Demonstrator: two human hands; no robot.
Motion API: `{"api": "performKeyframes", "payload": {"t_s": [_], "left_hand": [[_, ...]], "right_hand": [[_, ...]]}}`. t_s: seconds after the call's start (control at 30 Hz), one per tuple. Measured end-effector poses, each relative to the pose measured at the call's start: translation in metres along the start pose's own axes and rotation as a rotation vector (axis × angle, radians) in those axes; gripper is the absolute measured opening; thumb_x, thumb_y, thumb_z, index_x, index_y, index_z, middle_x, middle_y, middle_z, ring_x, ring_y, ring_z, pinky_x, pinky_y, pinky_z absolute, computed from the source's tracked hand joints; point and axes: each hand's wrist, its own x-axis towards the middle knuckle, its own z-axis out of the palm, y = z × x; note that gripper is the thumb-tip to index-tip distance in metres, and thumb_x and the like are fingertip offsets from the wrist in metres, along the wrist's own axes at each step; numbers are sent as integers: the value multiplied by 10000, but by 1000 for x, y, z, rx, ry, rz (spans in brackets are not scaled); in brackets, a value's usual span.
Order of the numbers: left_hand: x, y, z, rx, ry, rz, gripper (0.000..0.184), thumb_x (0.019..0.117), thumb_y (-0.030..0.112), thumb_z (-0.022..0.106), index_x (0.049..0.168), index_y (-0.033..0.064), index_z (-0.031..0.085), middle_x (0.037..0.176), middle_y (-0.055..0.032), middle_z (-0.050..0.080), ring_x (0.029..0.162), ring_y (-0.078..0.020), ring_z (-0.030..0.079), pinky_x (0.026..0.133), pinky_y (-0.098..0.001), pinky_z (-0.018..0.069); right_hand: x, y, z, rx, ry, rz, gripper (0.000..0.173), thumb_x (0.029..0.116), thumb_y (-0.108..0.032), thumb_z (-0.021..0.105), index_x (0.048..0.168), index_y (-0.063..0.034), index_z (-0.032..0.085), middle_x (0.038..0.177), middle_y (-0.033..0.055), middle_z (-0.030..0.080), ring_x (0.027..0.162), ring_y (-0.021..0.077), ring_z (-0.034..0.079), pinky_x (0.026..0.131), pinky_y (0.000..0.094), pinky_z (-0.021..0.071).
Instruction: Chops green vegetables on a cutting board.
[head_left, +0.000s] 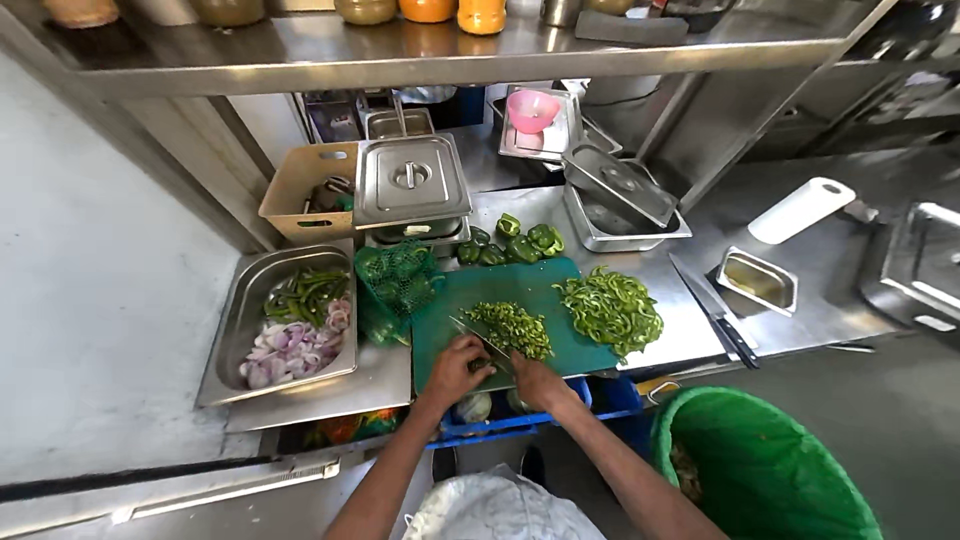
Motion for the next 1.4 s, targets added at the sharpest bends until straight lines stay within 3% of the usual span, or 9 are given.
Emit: {"api": "performKeyframes", "payload": {"t_s": [0.3, 0.47, 0.67, 0.77, 0.9, 1.1, 1.2, 1.33, 1.4], "left_hand": [[16, 9, -14, 51, -205, -33, 172, 955, 226, 704, 958, 71, 778, 1088, -68, 735, 1118, -195, 669, 1045, -372, 518], [15, 4, -13, 40, -190, 6, 145, 943, 206, 720, 938, 74, 779, 1059, -56, 740, 1093, -177, 677, 1039, -364, 524], [9, 0, -8, 9, -132, 4, 142, 945, 215, 725, 931, 88, 788, 1045, -43, 743, 1094, -169, 677, 1036, -359, 527], [3, -1, -3, 8, -85, -4, 151, 956, 247, 711, 945, 114, 784, 1075, -16, 740, 1130, -144, 662, 1052, -341, 520], [-10, 2, -2, 6, 4, -30, 195, 946, 303, 717, 1028, 142, 789, 1175, -19, 702, 1154, -126, 647, 1034, -323, 540], [5, 10, -11, 130, -165, -36, 215, 983, 235, 630, 981, 75, 774, 1095, -63, 738, 1127, -193, 671, 1053, -369, 514], [6, 5, -11, 89, -144, -2, 192, 971, 216, 656, 942, 66, 772, 1038, -65, 741, 1078, -190, 685, 1014, -372, 538], [2, 0, -8, 58, -93, 28, 154, 954, 200, 690, 919, 73, 771, 1015, -47, 743, 1057, -167, 688, 1005, -354, 546], [1, -1, -6, 54, -79, 34, 154, 955, 199, 687, 920, 74, 771, 1016, -41, 745, 1052, -162, 690, 1002, -349, 545]], "right_hand": [[-50, -8, -48, -144, 37, 51, 462, 1022, -133, 512, 1474, -229, 496, 1254, 214, 676, 1163, 434, 658, 920, 639, 530], [-9, -12, -11, -42, 29, 20, 504, 1060, -175, 483, 1556, -215, 404, 1308, 231, 649, 1186, 445, 651, 955, 647, 530], [-42, -11, -45, -126, -6, 8, 440, 1029, -165, 518, 1467, -202, 513, 1282, 213, 663, 1188, 433, 643, 942, 650, 513], [-15, -10, -6, -24, -6, 2, 555, 1005, -143, 553, 1538, -176, 401, 1292, 243, 645, 1178, 450, 648, 946, 658, 529], [-5, -10, 4, -10, 10, -7, 543, 1045, -179, 505, 1568, -183, 358, 1271, 241, 657, 1169, 446, 658, 948, 642, 535], [-28, -12, -20, -60, 31, 14, 498, 1028, -131, 508, 1520, -195, 455, 1269, 244, 665, 1176, 457, 650, 952, 656, 521], [-49, -16, -42, -141, 3, 22, 511, 1007, -123, 529, 1509, -203, 469, 1274, 224, 663, 1175, 439, 649, 935, 647, 521], [-8, -13, -2, -32, -7, -10, 516, 1034, -165, 514, 1538, -162, 403, 1301, 239, 646, 1193, 441, 646, 969, 642, 527], [-12, -14, -13, -72, -12, -6, 469, 1051, -176, 490, 1517, -186, 436, 1290, 232, 655, 1194, 441, 646, 964, 648, 519]]}}
